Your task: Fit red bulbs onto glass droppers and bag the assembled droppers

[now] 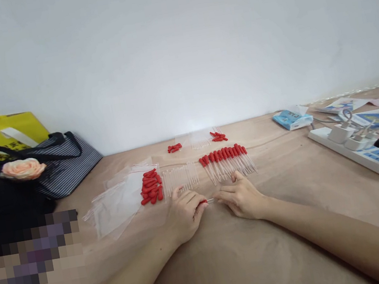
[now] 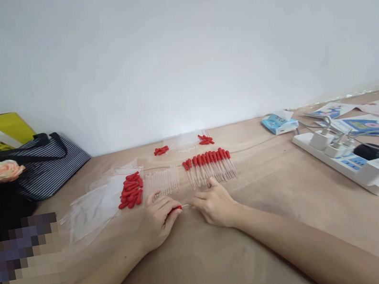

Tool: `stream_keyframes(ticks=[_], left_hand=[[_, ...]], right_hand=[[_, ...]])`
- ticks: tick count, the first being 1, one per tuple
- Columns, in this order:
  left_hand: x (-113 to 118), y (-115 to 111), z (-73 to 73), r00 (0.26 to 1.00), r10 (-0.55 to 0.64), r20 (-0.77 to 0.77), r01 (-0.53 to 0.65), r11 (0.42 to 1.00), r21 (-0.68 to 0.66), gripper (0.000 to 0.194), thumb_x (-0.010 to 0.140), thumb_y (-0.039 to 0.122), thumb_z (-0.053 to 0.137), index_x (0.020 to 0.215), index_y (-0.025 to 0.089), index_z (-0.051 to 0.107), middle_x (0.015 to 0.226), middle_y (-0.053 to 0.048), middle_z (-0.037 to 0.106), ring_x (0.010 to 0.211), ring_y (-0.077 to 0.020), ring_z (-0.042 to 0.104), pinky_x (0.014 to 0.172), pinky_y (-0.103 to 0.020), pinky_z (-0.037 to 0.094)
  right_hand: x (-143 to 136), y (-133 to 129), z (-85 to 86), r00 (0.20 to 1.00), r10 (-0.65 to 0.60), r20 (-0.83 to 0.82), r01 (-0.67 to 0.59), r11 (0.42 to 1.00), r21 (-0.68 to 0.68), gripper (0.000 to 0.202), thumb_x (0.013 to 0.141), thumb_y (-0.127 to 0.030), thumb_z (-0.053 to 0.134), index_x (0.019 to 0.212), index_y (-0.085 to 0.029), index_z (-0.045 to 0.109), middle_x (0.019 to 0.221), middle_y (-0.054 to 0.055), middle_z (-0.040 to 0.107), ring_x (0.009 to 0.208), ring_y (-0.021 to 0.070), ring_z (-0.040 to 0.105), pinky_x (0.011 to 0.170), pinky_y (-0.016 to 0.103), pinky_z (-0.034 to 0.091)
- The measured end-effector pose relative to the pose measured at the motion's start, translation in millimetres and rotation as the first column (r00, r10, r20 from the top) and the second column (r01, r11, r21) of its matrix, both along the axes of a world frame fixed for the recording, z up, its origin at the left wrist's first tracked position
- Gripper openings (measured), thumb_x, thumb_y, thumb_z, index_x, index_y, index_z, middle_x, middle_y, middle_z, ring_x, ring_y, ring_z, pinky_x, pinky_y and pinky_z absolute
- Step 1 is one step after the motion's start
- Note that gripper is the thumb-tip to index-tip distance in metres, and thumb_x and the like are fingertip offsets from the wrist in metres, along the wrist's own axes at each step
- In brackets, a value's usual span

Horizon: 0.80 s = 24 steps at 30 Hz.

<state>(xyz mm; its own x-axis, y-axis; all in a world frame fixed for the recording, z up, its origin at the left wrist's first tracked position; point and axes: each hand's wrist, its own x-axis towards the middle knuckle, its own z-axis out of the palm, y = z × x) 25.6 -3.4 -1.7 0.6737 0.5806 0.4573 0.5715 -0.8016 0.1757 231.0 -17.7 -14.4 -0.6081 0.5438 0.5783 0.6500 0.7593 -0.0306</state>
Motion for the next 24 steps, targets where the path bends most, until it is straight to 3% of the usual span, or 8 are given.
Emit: stream_keyframes(ticks=[18,24], left_hand=[[6.5,-2.8,2.2,0.998,-0.057,-0.041,0.06,0.995,0.076,0.018,0.085,0.021,0.039,0.078,0.019,0.056,0.07,0.0,0.062,0.07,-0.0138,0.055,0.094,-0.04,0.026],[-1.0,1.9,2.0,0.999,-0.035,-0.014,0.036,0.998,0.059,0.014,0.084,0.027,0.047,0.089,0.022,0.059,0.082,0.001,0.067,0.084,-0.016,0.058,0.099,-0.046,0.016]], right_hand=[[-8.9,-2.1,-0.4,0.999,0.025,-0.033,-0.028,0.996,-0.081,0.023,0.086,-0.016,0.035,0.084,-0.015,0.058,0.065,0.002,0.062,0.053,0.0103,0.045,0.064,0.029,0.02],[-5.6,1.7,-1.3,1.0,-0.002,-0.027,0.002,1.0,-0.012,0.024,0.089,-0.024,0.038,0.087,-0.016,0.06,0.067,0.001,0.062,0.059,0.0115,0.047,0.068,0.03,0.023]])
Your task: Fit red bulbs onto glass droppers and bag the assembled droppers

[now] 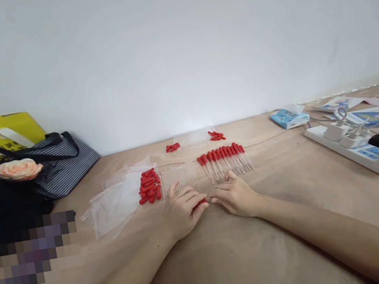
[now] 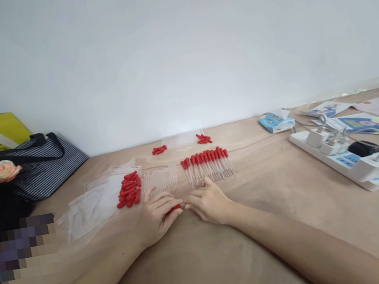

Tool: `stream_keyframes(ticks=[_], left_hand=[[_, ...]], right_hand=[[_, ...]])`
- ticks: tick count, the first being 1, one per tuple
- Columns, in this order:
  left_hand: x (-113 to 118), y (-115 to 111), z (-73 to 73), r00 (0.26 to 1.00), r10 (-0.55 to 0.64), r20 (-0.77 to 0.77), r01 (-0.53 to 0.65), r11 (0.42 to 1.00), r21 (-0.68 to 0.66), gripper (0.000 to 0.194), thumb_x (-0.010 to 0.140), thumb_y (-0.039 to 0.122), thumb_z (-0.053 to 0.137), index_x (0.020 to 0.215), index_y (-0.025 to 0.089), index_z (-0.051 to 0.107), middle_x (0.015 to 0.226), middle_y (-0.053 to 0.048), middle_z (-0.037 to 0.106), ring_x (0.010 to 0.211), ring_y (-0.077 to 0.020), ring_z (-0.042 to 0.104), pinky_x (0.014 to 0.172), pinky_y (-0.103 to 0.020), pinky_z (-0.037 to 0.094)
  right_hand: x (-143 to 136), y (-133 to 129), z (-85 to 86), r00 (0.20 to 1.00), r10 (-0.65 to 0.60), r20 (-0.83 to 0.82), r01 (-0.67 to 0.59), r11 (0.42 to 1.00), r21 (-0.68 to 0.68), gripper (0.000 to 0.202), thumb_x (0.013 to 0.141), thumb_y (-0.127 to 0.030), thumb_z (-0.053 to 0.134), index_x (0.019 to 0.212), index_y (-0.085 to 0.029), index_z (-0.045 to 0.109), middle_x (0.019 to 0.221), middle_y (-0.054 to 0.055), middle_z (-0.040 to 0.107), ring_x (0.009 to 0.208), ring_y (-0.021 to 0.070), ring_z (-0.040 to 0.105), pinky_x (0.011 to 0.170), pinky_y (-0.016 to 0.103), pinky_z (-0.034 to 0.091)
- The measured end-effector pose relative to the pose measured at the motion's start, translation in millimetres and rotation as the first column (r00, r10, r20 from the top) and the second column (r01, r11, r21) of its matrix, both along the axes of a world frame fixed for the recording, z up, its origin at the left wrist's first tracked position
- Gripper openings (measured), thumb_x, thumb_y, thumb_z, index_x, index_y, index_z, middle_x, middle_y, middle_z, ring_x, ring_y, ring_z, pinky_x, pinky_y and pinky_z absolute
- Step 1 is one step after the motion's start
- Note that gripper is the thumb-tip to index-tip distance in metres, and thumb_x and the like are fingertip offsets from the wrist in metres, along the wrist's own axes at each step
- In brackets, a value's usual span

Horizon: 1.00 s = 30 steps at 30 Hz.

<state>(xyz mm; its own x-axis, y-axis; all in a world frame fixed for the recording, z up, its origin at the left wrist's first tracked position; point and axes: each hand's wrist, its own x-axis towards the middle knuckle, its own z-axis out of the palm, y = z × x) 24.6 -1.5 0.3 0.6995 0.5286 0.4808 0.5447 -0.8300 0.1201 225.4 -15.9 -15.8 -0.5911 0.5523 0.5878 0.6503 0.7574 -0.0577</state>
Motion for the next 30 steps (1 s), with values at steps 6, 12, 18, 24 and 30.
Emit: stream_keyframes(ticks=[6,12,18,24,30], left_hand=[[-6.8,4.1,-0.3,1.0,-0.019,0.006,0.018,0.999,0.045,0.014,0.083,0.025,0.049,0.091,0.025,0.062,0.091,0.001,0.068,0.094,-0.0175,0.058,0.103,-0.046,0.009],[-6.5,3.9,-0.9,0.999,0.007,0.042,-0.01,0.998,0.055,0.016,0.083,0.025,0.05,0.095,0.024,0.06,0.079,0.002,0.069,0.078,-0.0143,0.06,0.096,-0.043,0.021],[-6.6,3.7,0.2,0.999,-0.026,0.024,0.024,0.997,0.075,0.018,0.084,0.022,0.048,0.093,0.028,0.062,0.075,0.005,0.068,0.072,-0.0132,0.058,0.091,-0.042,0.023],[-5.3,4.6,-0.3,1.0,0.018,0.024,-0.018,1.0,0.005,0.017,0.085,0.023,0.046,0.093,0.027,0.061,0.079,0.003,0.068,0.075,-0.0142,0.058,0.09,-0.042,0.023],[-4.4,4.2,0.3,0.997,0.056,0.045,-0.057,0.998,0.01,0.017,0.085,0.024,0.045,0.094,0.027,0.059,0.085,0.002,0.066,0.081,-0.0151,0.057,0.09,-0.041,0.026]], right_hand=[[10.9,-1.7,4.8,1.0,-0.021,-0.002,0.022,0.996,0.086,0.019,0.085,-0.027,0.046,0.089,-0.019,0.063,0.064,0.001,0.061,0.07,0.0153,0.046,0.075,0.033,0.025],[12.2,-1.5,3.5,0.999,-0.039,-0.007,0.039,0.994,0.1,0.02,0.085,-0.022,0.044,0.089,-0.018,0.063,0.064,0.002,0.059,0.07,0.0151,0.043,0.077,0.034,0.025],[11.2,0.9,-0.3,0.999,-0.021,-0.03,0.024,0.994,0.103,0.018,0.083,-0.019,0.045,0.083,-0.018,0.063,0.063,0.001,0.058,0.069,0.0139,0.041,0.077,0.034,0.025],[10.9,0.2,2.2,0.999,-0.036,-0.023,0.038,0.994,0.102,0.02,0.086,-0.022,0.043,0.084,-0.019,0.063,0.063,0.001,0.058,0.069,0.0135,0.042,0.075,0.033,0.023],[8.7,-5.5,5.8,0.992,-0.101,0.078,0.094,0.992,0.08,0.019,0.084,-0.026,0.046,0.083,-0.018,0.063,0.071,0.003,0.059,0.07,0.0149,0.042,0.065,0.031,0.022]])
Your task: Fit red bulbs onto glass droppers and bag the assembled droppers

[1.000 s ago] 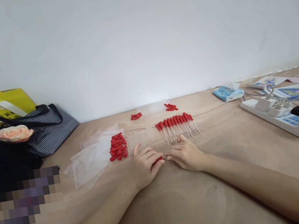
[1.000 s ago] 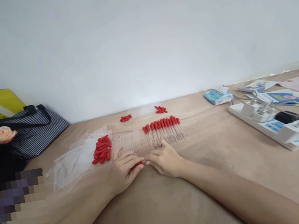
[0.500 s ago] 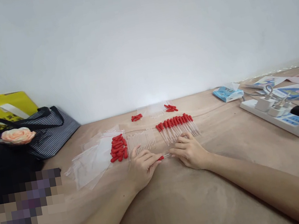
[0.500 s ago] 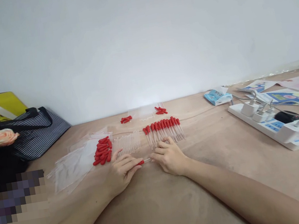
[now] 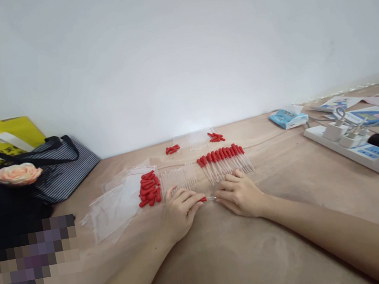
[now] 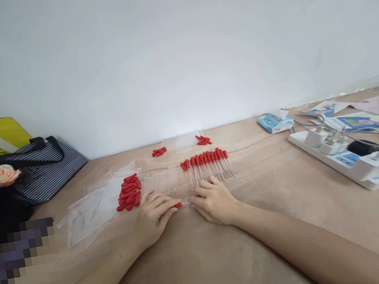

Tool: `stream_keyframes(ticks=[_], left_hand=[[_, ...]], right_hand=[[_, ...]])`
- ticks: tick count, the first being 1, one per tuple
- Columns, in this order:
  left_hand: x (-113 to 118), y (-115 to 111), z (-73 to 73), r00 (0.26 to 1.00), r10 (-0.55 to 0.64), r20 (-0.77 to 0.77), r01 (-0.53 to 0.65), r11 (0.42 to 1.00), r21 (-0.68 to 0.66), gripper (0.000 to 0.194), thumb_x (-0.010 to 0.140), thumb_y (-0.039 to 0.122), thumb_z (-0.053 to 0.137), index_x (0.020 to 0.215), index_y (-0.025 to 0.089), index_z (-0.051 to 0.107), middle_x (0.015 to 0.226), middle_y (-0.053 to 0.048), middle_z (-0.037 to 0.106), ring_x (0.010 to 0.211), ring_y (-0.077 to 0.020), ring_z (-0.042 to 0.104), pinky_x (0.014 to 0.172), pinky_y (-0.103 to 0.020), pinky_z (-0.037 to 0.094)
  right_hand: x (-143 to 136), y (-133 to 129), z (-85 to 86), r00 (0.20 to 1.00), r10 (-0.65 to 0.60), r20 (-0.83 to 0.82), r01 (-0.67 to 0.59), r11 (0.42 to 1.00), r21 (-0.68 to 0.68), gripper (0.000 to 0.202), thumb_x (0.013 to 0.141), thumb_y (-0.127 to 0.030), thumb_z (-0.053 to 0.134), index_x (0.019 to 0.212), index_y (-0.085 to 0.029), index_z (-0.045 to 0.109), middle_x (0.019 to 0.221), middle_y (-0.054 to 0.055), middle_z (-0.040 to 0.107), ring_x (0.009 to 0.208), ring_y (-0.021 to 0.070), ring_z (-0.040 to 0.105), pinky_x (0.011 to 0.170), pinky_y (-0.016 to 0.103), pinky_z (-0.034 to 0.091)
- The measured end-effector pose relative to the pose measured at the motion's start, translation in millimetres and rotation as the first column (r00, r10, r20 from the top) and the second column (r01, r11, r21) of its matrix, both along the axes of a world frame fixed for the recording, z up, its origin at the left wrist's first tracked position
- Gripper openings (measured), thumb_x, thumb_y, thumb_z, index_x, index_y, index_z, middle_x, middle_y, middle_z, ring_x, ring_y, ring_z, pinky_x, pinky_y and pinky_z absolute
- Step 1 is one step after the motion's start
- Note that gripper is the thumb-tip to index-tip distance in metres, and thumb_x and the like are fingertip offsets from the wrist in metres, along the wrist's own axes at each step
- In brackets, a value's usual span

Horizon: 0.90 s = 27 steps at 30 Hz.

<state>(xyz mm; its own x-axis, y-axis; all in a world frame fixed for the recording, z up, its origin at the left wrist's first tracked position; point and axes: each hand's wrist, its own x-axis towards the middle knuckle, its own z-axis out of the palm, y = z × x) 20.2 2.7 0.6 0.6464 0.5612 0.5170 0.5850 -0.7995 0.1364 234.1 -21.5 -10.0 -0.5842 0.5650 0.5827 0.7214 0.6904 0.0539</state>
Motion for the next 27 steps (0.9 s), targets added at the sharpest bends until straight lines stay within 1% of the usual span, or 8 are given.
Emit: stream_keyframes(ticks=[3,5,7,10,14,16,21,27], left_hand=[[-2.2,0.9,-1.8,0.988,0.113,0.108,-0.118,0.992,0.042,0.023,0.083,0.027,0.047,0.106,0.023,0.051,0.096,-0.004,0.062,0.09,-0.0191,0.054,0.087,-0.039,0.033],[-3.6,2.6,-4.1,0.954,0.21,0.216,-0.221,0.975,0.031,0.028,0.081,0.029,0.049,0.107,0.019,0.046,0.096,-0.007,0.059,0.091,-0.0207,0.053,0.082,-0.036,0.037],[-4.6,4.7,-6.4,0.925,0.261,0.275,-0.27,0.963,-0.004,0.027,0.079,0.03,0.05,0.102,0.018,0.045,0.092,-0.006,0.057,0.087,-0.0202,0.054,0.078,-0.034,0.04],[-5.3,6.6,-7.6,0.931,0.261,0.257,-0.26,0.965,-0.038,0.022,0.078,0.029,0.051,0.097,0.018,0.046,0.088,-0.005,0.055,0.085,-0.0196,0.053,0.075,-0.033,0.042],[-6.6,5.0,-4.5,0.953,0.215,0.213,-0.21,0.977,-0.047,0.017,0.077,0.024,0.05,0.094,0.019,0.047,0.089,-0.004,0.056,0.086,-0.0198,0.053,0.076,-0.034,0.04],[-7.2,4.0,-2.7,0.957,0.213,0.195,-0.204,0.977,-0.065,0.014,0.077,0.023,0.05,0.091,0.02,0.049,0.089,-0.003,0.056,0.086,-0.0197,0.053,0.077,-0.035,0.04],[-6.4,4.4,-2.4,0.969,0.205,0.135,-0.191,0.975,-0.109,0.01,0.077,0.023,0.049,0.086,0.021,0.054,0.089,-0.003,0.055,0.084,-0.0193,0.053,0.076,-0.034,0.04],[-5.2,4.9,-2.8,0.976,0.185,0.114,-0.173,0.979,-0.108,0.008,0.076,0.02,0.051,0.081,0.021,0.056,0.088,-0.003,0.055,0.084,-0.0187,0.053,0.075,-0.034,0.039]], right_hand=[[1.8,1.7,1.9,0.998,-0.052,0.025,0.053,0.998,-0.045,0.019,0.083,-0.023,0.046,0.079,-0.016,0.063,0.068,0.004,0.058,0.069,0.0155,0.044,0.064,0.031,0.022],[2.6,7.8,4.9,0.988,-0.153,-0.019,0.15,0.982,-0.118,0.021,0.082,-0.023,0.045,0.077,-0.016,0.063,0.069,0.005,0.059,0.07,0.0161,0.046,0.064,0.03,0.024],[-0.5,17.7,10.3,0.954,-0.284,-0.096,0.257,0.939,-0.23,0.02,0.082,-0.024,0.044,0.084,-0.016,0.063,0.073,0.005,0.061,0.072,0.0165,0.049,0.065,0.028,0.028],[-15.7,35.7,21.3,0.877,-0.456,-0.15,0.373,0.845,-0.384,0.03,0.079,-0.022,0.045,0.107,-0.015,0.054,0.079,0.006,0.063,0.075,0.0172,0.054,0.067,0.026,0.032],[-45.3,55.5,32.7,0.81,-0.586,-0.031,0.501,0.717,-0.485,0.028,0.077,-0.021,0.044,0.103,-0.018,0.052,0.083,0.006,0.065,0.079,0.0199,0.058,0.065,0.028,0.033],[-56.2,62.2,34.0,0.787,-0.616,0.023,0.542,0.673,-0.504,0.025,0.077,-0.022,0.043,0.099,-0.018,0.053,0.085,0.007,0.065,0.081,0.0207,0.059,0.066,0.029,0.033],[-67.1,72.1,28.0,0.766,-0.64,0.059,0.575,0.641,-0.509,0.023,0.075,-0.022,0.045,0.096,-0.015,0.052,0.087,0.01,0.065,0.082,0.0217,0.06,0.07,0.031,0.032],[-74.0,73.9,23.1,0.765,-0.639,0.072,0.586,0.646,-0.49,0.023,0.075,-0.022,0.045,0.095,-0.014,0.051,0.085,0.013,0.065,0.079,0.0215,0.061,0.073,0.033,0.03]])
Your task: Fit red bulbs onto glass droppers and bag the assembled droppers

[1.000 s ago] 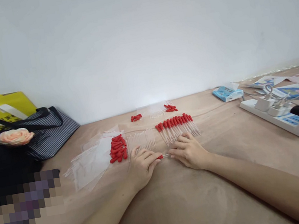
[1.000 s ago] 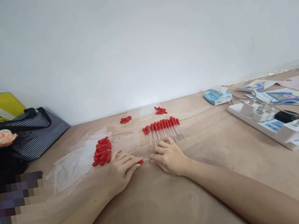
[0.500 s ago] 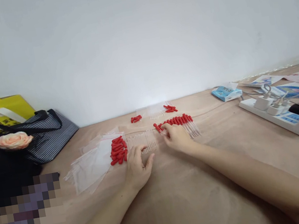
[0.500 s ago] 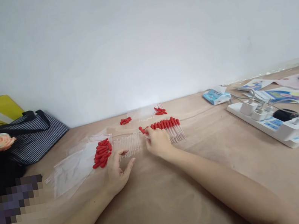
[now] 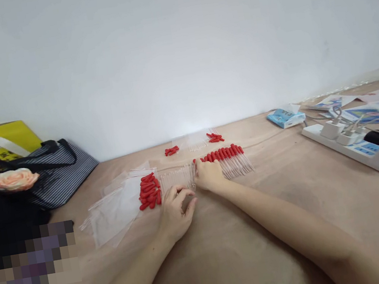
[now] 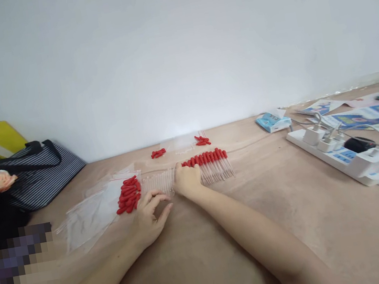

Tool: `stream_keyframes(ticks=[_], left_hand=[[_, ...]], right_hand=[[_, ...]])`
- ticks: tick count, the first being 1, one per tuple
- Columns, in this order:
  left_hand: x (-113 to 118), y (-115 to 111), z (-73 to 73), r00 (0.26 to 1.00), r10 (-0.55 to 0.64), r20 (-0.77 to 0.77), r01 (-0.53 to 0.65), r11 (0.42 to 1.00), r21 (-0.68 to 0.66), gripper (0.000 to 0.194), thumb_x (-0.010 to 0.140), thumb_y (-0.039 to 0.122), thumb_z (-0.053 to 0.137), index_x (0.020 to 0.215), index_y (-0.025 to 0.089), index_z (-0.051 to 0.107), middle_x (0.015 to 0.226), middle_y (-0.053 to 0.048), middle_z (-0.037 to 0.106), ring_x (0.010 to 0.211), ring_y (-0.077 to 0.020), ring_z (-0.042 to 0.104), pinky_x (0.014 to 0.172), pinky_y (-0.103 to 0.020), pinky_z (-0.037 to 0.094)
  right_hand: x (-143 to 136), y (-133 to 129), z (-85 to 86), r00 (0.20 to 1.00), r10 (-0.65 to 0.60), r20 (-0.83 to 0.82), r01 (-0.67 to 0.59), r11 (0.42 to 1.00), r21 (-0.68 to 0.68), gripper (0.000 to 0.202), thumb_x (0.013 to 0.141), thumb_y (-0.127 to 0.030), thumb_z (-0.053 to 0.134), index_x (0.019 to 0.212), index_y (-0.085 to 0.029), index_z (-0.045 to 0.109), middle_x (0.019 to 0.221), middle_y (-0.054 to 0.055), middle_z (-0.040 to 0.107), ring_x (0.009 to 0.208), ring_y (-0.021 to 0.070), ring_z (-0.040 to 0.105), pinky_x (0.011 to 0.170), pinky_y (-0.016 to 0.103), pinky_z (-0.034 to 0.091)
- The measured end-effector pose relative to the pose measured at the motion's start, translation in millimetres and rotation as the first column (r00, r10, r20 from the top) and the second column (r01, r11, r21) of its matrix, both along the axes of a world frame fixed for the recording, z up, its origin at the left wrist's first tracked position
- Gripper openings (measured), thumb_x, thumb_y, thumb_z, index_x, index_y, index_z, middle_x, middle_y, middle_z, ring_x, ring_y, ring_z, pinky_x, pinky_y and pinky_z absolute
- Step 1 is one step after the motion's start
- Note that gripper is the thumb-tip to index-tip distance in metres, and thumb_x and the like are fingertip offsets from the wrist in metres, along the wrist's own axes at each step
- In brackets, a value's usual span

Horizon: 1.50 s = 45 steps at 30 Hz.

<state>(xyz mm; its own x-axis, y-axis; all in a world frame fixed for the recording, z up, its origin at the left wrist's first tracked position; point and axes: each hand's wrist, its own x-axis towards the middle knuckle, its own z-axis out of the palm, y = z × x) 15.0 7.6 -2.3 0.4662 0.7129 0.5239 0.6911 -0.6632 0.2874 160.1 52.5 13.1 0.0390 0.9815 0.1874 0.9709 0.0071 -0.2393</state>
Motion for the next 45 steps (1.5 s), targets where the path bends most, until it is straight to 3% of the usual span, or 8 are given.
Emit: stream_keyframes(ticks=[8,14,20,27,33,45], left_hand=[[1.0,-0.6,1.1,0.992,0.098,-0.081,-0.102,0.993,-0.058,0.009,0.076,0.025,0.052,0.08,0.021,0.059,0.084,-0.003,0.059,0.084,-0.0211,0.054,0.073,-0.038,0.036],[1.5,-2.2,1.7,0.99,0.1,-0.102,-0.107,0.992,-0.068,0.009,0.076,0.024,0.052,0.078,0.022,0.06,0.084,-0.003,0.06,0.083,-0.0207,0.054,0.074,-0.038,0.035],[3.1,-2.2,2.8,0.987,0.105,-0.118,-0.115,0.99,-0.084,0.008,0.076,0.025,0.052,0.076,0.022,0.06,0.084,-0.002,0.06,0.083,-0.0206,0.054,0.075,-0.038,0.034],[4.1,-1.4,1.2,0.989,0.08,-0.121,-0.089,0.993,-0.076,0.008,0.076,0.024,0.052,0.076,0.022,0.06,0.084,-0.002,0.06,0.083,-0.02,0.053,0.076,-0.038,0.032],[3.3,-2.1,2.1,0.988,0.081,-0.131,-0.091,0.993,-0.075,0.008,0.076,0.024,0.052,0.076,0.022,0.06,0.086,-0.002,0.06,0.083,-0.0202,0.053,0.077,-0.039,0.032],[2.7,-1.5,3.5,0.988,0.085,-0.131,-0.096,0.992,-0.077,0.009,0.075,0.025,0.051,0.075,0.023,0.061,0.086,-0.002,0.061,0.084,-0.0211,0.053,0.079,-0.042,0.03]], right_hand=[[12.8,-5.1,5.6,0.999,0.041,-0.008,-0.041,0.999,0.033,0.024,0.077,-0.022,0.041,0.099,-0.016,0.051,0.085,0.01,0.066,0.081,0.0213,0.06,0.073,0.032,0.029],[31.5,-7.8,11.7,0.995,0.076,-0.071,-0.072,0.995,0.064,0.02,0.079,-0.023,0.04,0.095,-0.019,0.052,0.081,0.005,0.066,0.082,0.0198,0.059,0.074,0.031,0.028],[19.0,-13.7,5.7,0.995,0.089,-0.052,-0.088,0.996,0.02,0.021,0.076,-0.022,0.043,0.094,-0.016,0.053,0.081,0.007,0.066,0.08,0.0199,0.06,0.075,0.031,0.028],[6.8,-7.1,-0.3,0.997,-0.009,-0.083,0.01,1.0,0.009,0.025,0.078,-0.022,0.041,0.1,-0.015,0.051,0.086,0.01,0.066,0.085,0.0217,0.06,0.074,0.032,0.029],[2.8,-6.0,-4.0,0.998,0.007,-0.06,-0.008,1.0,-0.008,0.025,0.08,-0.023,0.038,0.099,-0.021,0.055,0.087,0.008,0.066,0.084,0.0204,0.06,0.075,0.033,0.028],[14.4,-7.6,3.3,0.999,0.013,-0.031,-0.014,0.999,-0.044,0.021,0.076,-0.022,0.045,0.087,-0.018,0.062,0.084,0.01,0.067,0.084,0.0215,0.06,0.076,0.035,0.027]])
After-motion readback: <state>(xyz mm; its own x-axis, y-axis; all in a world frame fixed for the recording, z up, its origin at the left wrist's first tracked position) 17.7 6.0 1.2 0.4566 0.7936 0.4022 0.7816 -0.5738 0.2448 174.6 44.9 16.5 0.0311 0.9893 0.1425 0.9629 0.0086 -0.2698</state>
